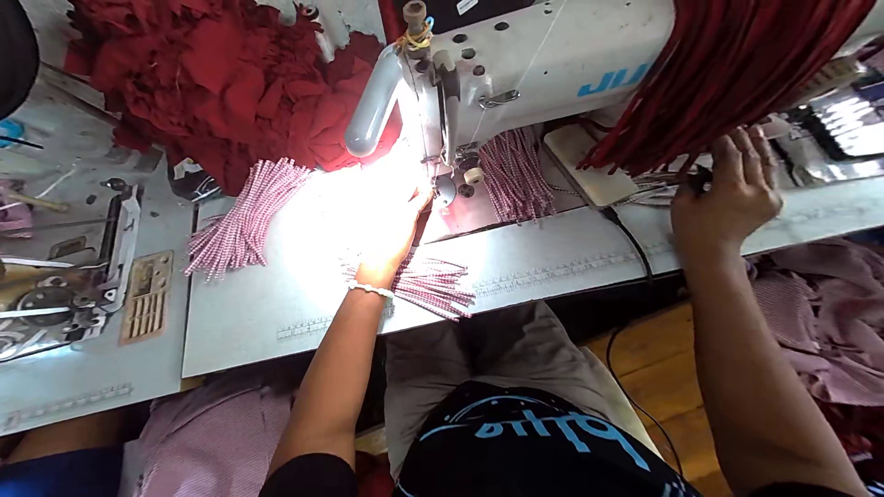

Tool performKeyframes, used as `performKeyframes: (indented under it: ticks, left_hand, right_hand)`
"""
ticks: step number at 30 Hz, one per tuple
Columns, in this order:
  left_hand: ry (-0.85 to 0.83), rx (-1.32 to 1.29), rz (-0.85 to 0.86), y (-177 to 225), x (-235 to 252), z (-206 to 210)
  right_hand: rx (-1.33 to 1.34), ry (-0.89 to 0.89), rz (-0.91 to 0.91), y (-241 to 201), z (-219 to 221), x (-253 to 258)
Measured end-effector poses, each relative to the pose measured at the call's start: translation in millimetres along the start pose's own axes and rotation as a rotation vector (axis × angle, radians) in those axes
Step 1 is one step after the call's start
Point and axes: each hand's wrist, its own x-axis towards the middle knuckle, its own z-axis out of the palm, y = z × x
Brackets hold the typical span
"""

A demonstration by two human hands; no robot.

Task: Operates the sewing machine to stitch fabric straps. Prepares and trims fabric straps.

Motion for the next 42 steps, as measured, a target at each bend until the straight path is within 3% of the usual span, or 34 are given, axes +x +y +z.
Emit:
performKeyframes:
  ticks: [11,18,24,27,29,32,35,38,42]
  left_hand:
    - [0.013,-0.139,-0.087,7,-4,-4]
    - [-0.006,-0.075,0.005,3,2,-4]
    - [0.028,-0.149,-0.089,-3,-15,8]
    - [-0.009,-0.063,-0.064,-2,-12,7]
    - [0.149,0.001,0.009,-23,-15,31]
    - [0.007,-0.056,-0.136,-14,19,16]
    - [0.054,0.032,-0.042,-5,48,7]
    - [-0.027,0.097,0.032,1,31,-7]
    - [-0.157,-0.274,0.131,14,-7,-25]
  right_hand:
    - [0.004,-0.006,0.006,-3,-2,1]
    - [-0.065,-0.235,0.134,-9,-6,0]
    - [-0.022,-0.092,0.091,-2,-4,-4]
    - [-0.012,0.006,0.042,-2,-2,-5]
    - [-0.012,0.031,0.023,-1,-2,-5]
    - [-0.008,0.033,0.014,-2,-3,-4]
    - [-0.005,0.039,0.011,-2,-4,-4]
    - [-0.009,0.038,-0.001,-1,-3,-6]
    - [0.007,0.011,0.006,-2,-5,-5]
